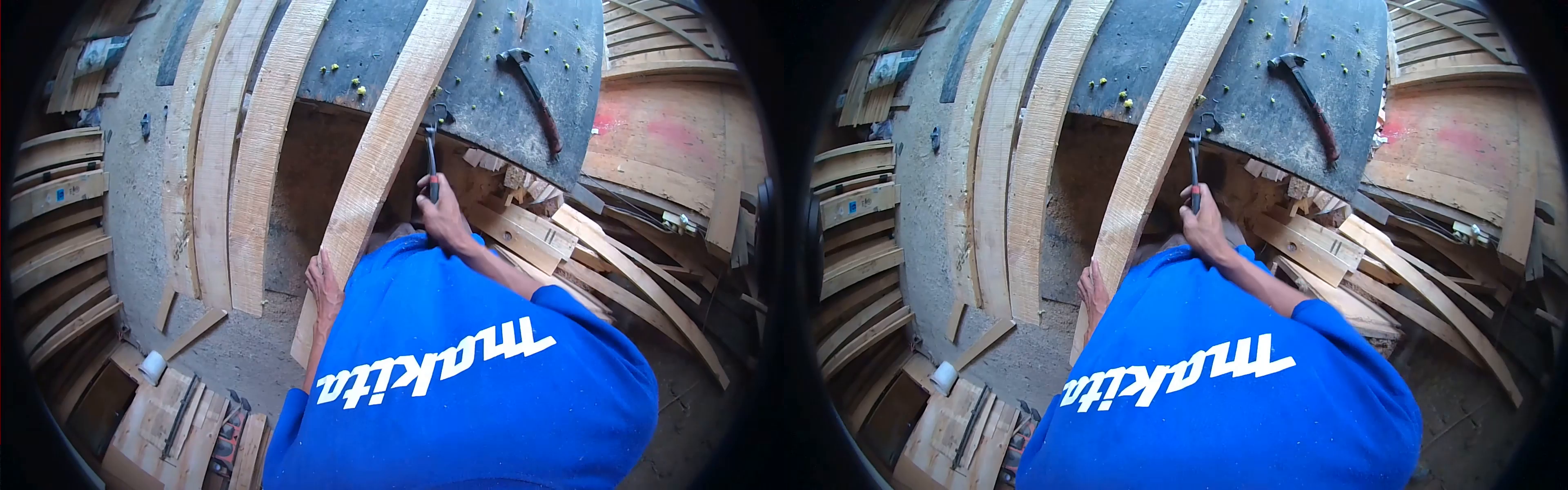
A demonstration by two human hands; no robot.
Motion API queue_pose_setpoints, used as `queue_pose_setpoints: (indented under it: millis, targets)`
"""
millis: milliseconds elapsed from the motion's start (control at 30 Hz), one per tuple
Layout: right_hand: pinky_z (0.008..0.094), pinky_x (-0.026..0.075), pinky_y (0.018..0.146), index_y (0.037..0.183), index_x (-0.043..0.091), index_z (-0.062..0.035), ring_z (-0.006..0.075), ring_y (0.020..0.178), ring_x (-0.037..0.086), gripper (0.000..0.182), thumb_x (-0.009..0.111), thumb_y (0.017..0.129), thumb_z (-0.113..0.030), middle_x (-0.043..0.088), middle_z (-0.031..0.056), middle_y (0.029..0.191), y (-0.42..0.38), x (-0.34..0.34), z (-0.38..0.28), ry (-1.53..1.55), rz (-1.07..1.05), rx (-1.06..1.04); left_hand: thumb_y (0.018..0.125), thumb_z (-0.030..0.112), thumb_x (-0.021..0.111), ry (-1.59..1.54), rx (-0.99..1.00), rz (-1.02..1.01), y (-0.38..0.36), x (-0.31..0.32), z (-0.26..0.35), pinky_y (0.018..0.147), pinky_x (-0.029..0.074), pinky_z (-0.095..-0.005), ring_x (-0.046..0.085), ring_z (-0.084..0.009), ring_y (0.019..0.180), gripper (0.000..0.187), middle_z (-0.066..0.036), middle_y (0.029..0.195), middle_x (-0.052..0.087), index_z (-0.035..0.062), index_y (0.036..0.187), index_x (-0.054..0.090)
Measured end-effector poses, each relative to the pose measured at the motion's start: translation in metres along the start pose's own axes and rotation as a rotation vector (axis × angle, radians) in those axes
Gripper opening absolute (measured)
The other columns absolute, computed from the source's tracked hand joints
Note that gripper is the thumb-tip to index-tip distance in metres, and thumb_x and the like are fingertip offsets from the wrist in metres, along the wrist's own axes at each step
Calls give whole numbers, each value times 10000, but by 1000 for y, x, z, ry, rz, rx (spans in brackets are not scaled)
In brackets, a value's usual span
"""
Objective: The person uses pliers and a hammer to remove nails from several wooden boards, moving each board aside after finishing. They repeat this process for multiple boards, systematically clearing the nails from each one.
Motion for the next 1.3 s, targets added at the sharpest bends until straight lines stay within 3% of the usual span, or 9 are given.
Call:
queue_pose_setpoints:
  millis: [167,300,433,500,567,900,933,1033,1300]
  targets:
    - [364,572,867,1202,567,-77,221,993,686,518,550,739,155,635,86,1065,19,-55,-1,446,-452,402,761,82,776,72,-12,56,2,-1,-5,1077,352,-615,385,-500,1349,1077,-279,1509,347,108,1665,191]
    - [322,496,765,1093,558,-93,135,868,589,357,552,775,69,555,5,896,50,-118,-48,-331,-626,161,908,405,696,172,-34,106,2,9,-18,1102,324,-624,380,-500,1360,974,-302,1526,340,138,1681,167]
    - [333,427,709,1051,571,-102,116,815,489,224,571,836,-41,513,-16,841,113,-140,-44,-355,-760,-42,914,415,684,184,-60,115,2,8,-14,1102,320,-628,376,-498,1367,963,-301,1526,343,147,1683,170]
    - [325,426,718,1052,574,-113,112,819,486,217,587,842,-61,502,-20,841,137,-149,-60,-536,-859,-37,711,285,891,183,10,150,4,2,-11,1069,360,-610,388,-506,1343,1200,-284,1505,345,122,1669,186]
    - [343,422,698,1056,573,-104,146,800,501,260,553,808,-27,512,-1,831,156,-154,-64,-608,-897,-54,716,295,890,174,3,136,4,-4,-6,1069,360,-610,389,-502,1341,1194,-284,1505,345,120,1667,189]
    - [371,433,707,1052,559,-100,147,776,493,199,622,868,-60,539,24,817,159,-152,-57,-722,-707,-226,704,250,890,159,-28,88,5,-9,0,1087,343,-628,366,-492,1372,1194,-292,1521,323,113,1661,189]
    - [386,453,732,1046,550,-97,162,791,515,183,632,885,-74,551,38,836,141,-146,-69,-466,-649,166,704,250,890,159,-26,85,5,-9,-2,1087,343,-628,366,-492,1372,1194,-292,1521,323,113,1661,189]
    - [351,429,574,1026,519,-90,130,658,468,177,665,933,-126,531,20,860,145,-133,-26,-606,-570,-310,691,236,895,166,-34,80,8,-7,-3,1097,332,-634,357,-498,1379,1210,-296,1529,317,122,1664,184]
    - [294,474,619,1171,572,-128,102,755,549,213,637,978,-67,523,8,820,80,-70,-2,247,-405,235,704,196,862,112,-59,82,9,-9,0,1108,304,-657,355,-512,1370,1191,-296,1534,311,150,1669,166]
Point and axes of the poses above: each hand's wrist, its own y-axis towards the middle knuckle, its own x-axis out of the palm, z = x × y, the point moved 2 cm from there along y, towards the middle knuckle
